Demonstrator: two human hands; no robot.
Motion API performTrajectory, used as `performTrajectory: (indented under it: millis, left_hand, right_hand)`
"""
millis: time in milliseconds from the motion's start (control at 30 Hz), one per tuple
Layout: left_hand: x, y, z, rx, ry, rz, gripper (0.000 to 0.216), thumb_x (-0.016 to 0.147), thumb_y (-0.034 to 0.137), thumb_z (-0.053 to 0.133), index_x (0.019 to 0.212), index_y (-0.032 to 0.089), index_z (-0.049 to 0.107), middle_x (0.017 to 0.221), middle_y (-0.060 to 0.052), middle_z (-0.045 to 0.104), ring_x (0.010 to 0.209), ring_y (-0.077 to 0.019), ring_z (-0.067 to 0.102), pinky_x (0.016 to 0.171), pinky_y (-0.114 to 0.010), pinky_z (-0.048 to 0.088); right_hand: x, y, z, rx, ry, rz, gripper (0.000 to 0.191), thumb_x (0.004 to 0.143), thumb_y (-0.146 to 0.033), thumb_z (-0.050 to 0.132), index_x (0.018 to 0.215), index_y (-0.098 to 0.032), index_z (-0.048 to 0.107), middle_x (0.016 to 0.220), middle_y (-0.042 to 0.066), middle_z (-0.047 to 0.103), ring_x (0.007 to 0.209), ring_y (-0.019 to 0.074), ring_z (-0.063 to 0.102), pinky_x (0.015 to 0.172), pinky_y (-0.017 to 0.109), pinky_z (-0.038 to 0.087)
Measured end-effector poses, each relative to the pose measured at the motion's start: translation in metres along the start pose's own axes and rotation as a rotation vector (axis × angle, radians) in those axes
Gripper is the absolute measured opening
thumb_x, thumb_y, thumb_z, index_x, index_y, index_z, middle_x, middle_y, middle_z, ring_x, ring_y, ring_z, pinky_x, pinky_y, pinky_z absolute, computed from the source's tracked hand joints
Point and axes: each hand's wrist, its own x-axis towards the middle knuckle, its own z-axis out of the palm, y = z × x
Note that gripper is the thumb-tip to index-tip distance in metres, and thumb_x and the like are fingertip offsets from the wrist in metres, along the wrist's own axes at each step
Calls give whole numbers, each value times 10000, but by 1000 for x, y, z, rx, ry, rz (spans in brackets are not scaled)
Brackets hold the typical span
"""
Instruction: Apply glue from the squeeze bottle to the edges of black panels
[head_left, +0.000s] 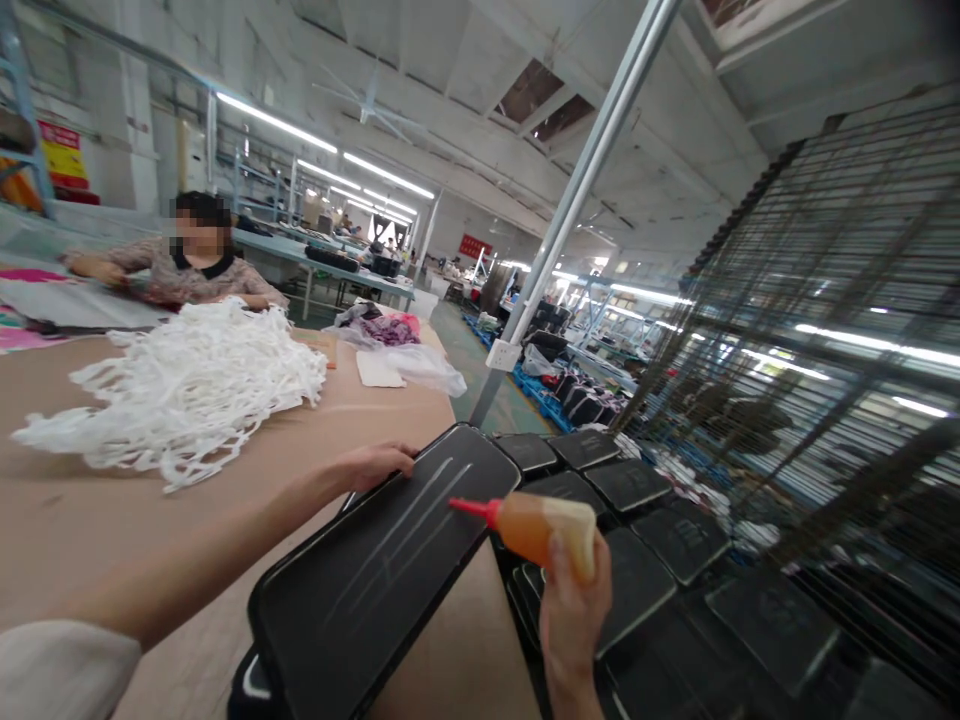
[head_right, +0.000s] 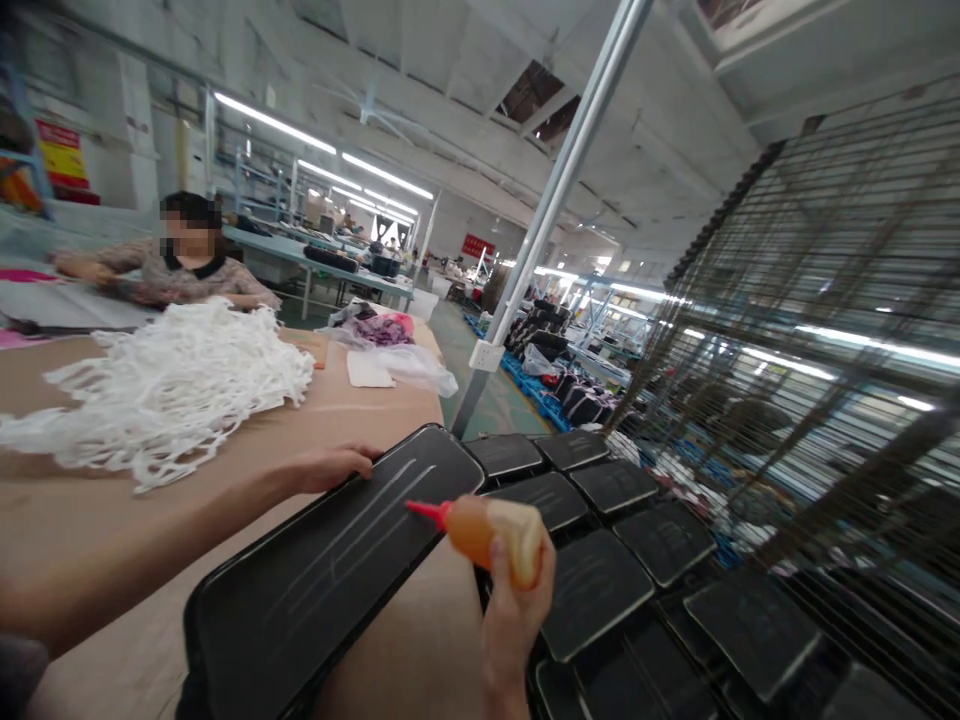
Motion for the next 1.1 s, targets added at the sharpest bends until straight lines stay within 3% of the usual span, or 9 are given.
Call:
performTrajectory:
  millis: [67, 167, 267, 367, 467, 567, 833, 1000, 1100]
  left_hand:
    - [-1, -1, 3, 0, -11, -18, 428, 470, 126, 514, 871, 160, 661, 777, -18, 709, 810, -235, 657, 714, -297, 518]
    - [10, -7, 0, 0, 63, -34, 405, 490, 164, 556, 881, 170, 658, 792, -20, 710, 826, -249, 659, 722, -309, 529]
    - [33, -14, -10, 9, 169, -27, 390, 490, 199, 591, 874, 180, 657, 763, -34, 708, 791, -272, 665, 677, -336, 544]
    - [54, -14, -10, 37, 189, -15, 407, 490, 205, 608, 894, 184, 656, 782, -35, 710, 791, -269, 665, 685, -336, 542]
    - [62, -12, 9, 56, 50, 1, 414, 508, 199, 590, 916, 168, 655, 802, -33, 711, 801, -256, 661, 723, -327, 528]
    - [68, -13, 38, 47, -95, 8, 434, 511, 171, 551, 933, 164, 654, 785, -20, 709, 783, -239, 659, 739, -323, 515]
    - [93, -6, 97, 7, -204, -36, 431, 469, 142, 512, 876, 163, 653, 709, -7, 696, 701, -211, 650, 659, -296, 510]
    - [111, -3, 112, 93, -201, 17, 423, 502, 144, 512, 904, 163, 643, 710, 16, 689, 677, -180, 644, 675, -270, 505]
    - [118, -2, 124, 123, -246, 1, 415, 531, 157, 524, 931, 172, 635, 763, 19, 695, 712, -186, 653, 693, -274, 508]
  right_hand:
    - [17, -6, -2, -2, 48, 2, 547, 681, -469, 672, 1113, -197, 474, 1035, 47, 556, 935, 204, 545, 810, 338, 461]
    - [-1, 3, -5, 6, 26, 46, 540, 678, -501, 659, 1076, -177, 493, 988, 73, 593, 888, 235, 580, 764, 376, 491]
    - [-35, 19, -2, 61, -182, 125, 584, 664, -452, 685, 1129, -176, 462, 1014, 85, 600, 865, 226, 593, 792, 362, 483]
    - [-34, 17, -6, 139, -92, 80, 573, 656, -451, 684, 1115, -180, 474, 955, 55, 605, 842, 213, 589, 758, 338, 490]
    - [1, 0, -28, 111, 204, 14, 513, 652, -435, 695, 1055, -184, 500, 926, 39, 589, 818, 195, 577, 729, 336, 490]
    - [38, -10, -51, 109, 302, -16, 518, 638, -444, 703, 1039, -195, 490, 983, 36, 551, 865, 190, 560, 744, 338, 487]
    - [37, -1, -79, -32, 293, -57, 540, 642, -437, 698, 1080, -185, 507, 1024, 55, 576, 950, 229, 550, 813, 384, 474]
    - [16, -3, -88, -113, 6, -19, 575, 673, -410, 689, 1149, -174, 468, 1048, 78, 584, 937, 224, 563, 814, 343, 462]
    - [33, -15, -98, -112, 178, -79, 549, 724, -424, 641, 1177, -190, 436, 1096, 66, 558, 981, 212, 540, 856, 345, 433]
